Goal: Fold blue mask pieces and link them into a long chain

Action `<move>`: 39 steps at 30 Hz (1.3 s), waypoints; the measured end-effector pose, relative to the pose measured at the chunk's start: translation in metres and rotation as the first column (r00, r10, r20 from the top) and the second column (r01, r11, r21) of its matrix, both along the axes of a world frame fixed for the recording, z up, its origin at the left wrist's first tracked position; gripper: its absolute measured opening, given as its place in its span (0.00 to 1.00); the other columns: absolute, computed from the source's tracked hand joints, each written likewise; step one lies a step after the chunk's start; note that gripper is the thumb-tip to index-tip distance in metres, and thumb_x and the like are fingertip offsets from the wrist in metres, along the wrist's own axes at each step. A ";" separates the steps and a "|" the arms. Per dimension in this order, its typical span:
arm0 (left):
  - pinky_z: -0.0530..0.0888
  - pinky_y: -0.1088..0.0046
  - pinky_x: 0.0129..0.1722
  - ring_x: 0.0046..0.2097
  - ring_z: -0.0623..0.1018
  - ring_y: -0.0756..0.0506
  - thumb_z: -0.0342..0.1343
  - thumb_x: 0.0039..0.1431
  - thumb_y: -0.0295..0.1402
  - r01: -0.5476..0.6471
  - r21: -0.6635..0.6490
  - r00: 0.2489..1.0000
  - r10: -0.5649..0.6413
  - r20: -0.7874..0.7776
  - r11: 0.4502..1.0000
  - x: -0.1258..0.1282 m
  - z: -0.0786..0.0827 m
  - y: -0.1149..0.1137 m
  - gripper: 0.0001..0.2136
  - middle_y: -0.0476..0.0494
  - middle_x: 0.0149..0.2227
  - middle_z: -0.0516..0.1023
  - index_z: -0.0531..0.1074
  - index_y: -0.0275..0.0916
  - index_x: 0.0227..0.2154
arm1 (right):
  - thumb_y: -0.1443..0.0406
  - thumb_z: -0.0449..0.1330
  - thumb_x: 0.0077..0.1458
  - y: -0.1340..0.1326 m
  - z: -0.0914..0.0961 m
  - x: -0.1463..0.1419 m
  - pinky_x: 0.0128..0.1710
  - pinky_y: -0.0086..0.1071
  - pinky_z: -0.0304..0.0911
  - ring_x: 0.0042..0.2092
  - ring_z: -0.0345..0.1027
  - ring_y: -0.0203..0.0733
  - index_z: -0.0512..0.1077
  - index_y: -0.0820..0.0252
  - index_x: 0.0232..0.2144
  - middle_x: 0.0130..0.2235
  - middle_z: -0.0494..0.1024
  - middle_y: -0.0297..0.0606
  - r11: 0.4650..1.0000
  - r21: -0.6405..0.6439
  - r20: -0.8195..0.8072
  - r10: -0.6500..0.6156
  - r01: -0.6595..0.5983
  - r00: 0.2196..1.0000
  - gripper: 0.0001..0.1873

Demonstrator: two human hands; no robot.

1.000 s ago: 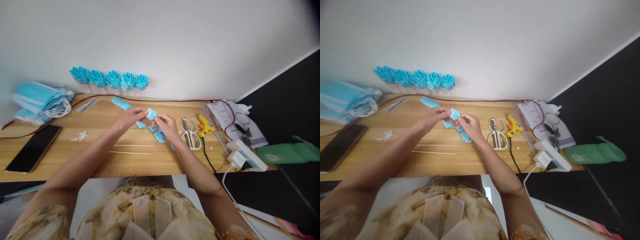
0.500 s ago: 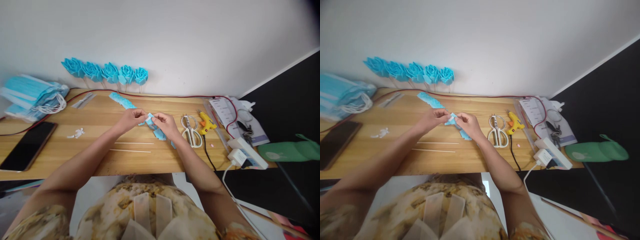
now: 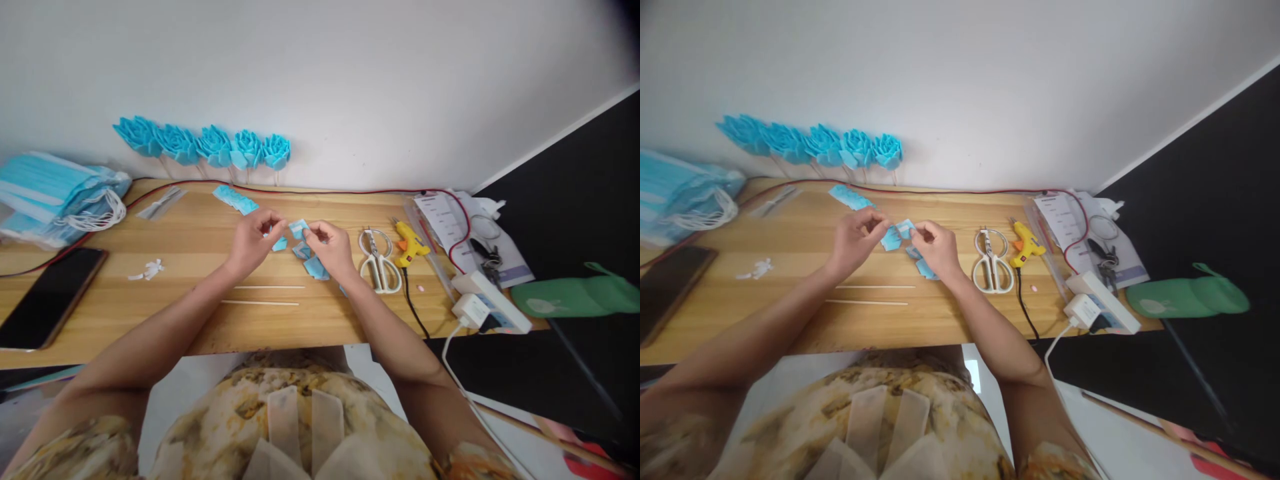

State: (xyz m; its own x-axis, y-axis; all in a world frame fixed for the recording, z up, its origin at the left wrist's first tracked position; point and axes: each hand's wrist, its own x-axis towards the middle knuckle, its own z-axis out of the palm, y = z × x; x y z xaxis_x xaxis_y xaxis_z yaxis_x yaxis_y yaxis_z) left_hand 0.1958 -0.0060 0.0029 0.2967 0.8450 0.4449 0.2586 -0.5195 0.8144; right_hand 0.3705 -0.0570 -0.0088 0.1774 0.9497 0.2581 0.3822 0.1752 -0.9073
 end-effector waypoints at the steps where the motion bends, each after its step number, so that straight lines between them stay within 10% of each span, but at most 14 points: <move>1: 0.64 0.73 0.30 0.27 0.67 0.51 0.56 0.59 0.34 0.013 0.063 0.999 -0.011 -0.031 0.998 0.001 0.000 -0.002 0.09 0.50 0.24 0.71 0.73 0.38 0.26 | 0.59 0.59 0.53 0.000 -0.001 0.000 0.33 0.29 0.64 0.29 0.69 0.36 0.76 0.59 0.29 0.29 0.79 0.34 1.000 0.016 0.019 -0.008 0.008 1.000 0.10; 16: 0.66 0.70 0.34 0.31 0.71 0.48 0.56 0.62 0.30 0.042 0.226 0.979 0.005 -0.204 0.973 0.004 -0.015 -0.004 0.06 0.49 0.25 0.73 0.78 0.39 0.33 | 0.62 0.59 0.56 -0.002 -0.006 -0.007 0.36 0.29 0.67 0.32 0.72 0.36 0.76 0.57 0.30 0.31 0.80 0.33 0.987 0.162 0.143 -0.037 0.013 0.989 0.07; 39: 0.65 0.71 0.33 0.28 0.70 0.49 0.53 0.59 0.30 0.016 0.125 0.980 0.009 -0.201 0.992 0.007 -0.017 -0.009 0.08 0.48 0.25 0.74 0.77 0.39 0.29 | 0.65 0.57 0.58 -0.003 -0.010 -0.007 0.38 0.33 0.63 0.33 0.71 0.40 0.76 0.57 0.31 0.31 0.78 0.37 0.965 0.256 0.344 -0.043 -0.050 0.938 0.08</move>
State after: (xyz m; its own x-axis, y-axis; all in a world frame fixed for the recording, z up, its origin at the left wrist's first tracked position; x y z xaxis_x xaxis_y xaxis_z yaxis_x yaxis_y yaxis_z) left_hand 0.2025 -0.0152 -0.0139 0.3933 0.7850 0.4786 0.4079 -0.6155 0.6743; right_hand 0.3631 -0.0597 -0.0191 0.0304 0.8427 0.5375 0.6606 0.3866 -0.6435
